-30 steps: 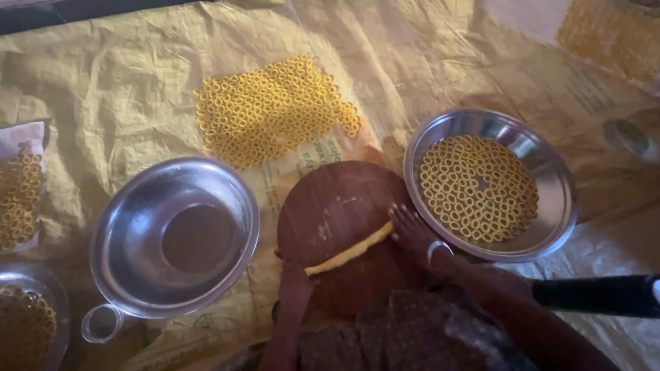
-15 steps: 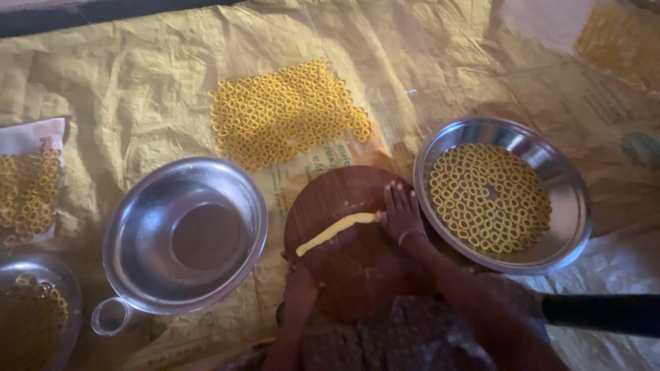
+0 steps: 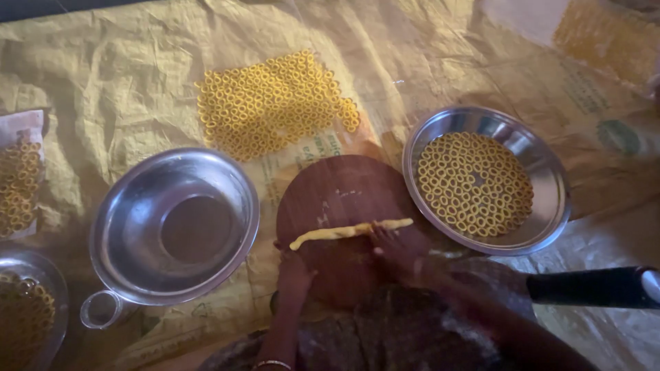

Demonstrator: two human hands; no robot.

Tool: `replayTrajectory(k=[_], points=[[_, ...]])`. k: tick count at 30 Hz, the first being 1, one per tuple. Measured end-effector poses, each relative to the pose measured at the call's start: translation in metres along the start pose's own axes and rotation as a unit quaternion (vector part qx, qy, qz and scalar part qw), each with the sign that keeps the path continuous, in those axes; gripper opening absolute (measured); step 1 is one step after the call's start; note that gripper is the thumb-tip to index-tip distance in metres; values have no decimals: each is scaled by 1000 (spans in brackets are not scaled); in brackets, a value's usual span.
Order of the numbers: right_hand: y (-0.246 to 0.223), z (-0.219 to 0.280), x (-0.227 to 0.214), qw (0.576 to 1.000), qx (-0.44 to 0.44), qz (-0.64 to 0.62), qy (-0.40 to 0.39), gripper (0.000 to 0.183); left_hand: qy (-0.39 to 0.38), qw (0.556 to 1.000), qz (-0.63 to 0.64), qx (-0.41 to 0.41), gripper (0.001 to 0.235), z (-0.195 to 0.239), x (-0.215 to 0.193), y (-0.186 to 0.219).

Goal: The person rolls a yellow dough rope on a wooden board, shapes it into a loop, and places it into a metal tray. The process is repeated multiple times with additional dough pieces.

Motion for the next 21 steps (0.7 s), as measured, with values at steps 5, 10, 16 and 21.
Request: replayTrajectory(k=[5, 10, 16, 21], points=[[39, -120, -2, 977, 161, -10, 142, 70, -28, 998, -24, -59, 102, -8, 13, -11], [86, -200, -14, 962, 249, -28, 105, 68, -24, 996, -71, 53, 64, -12, 47, -30], [84, -194, -24, 940, 313, 36, 128, 70, 71, 992, -15, 100, 65, -16, 55, -46], [46, -113, -17, 971, 222, 86, 1, 74, -4, 995, -95, 41, 66, -13, 44, -32]])
Point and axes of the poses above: each hand's wrist, its own z-axis away from the middle knuckle, its own x-axis out of the palm, y = z × x, the point moved 8 cm from there along -z, towards the middle knuckle, and after that the axes turned 5 degrees about y, right-handed, at the moved point
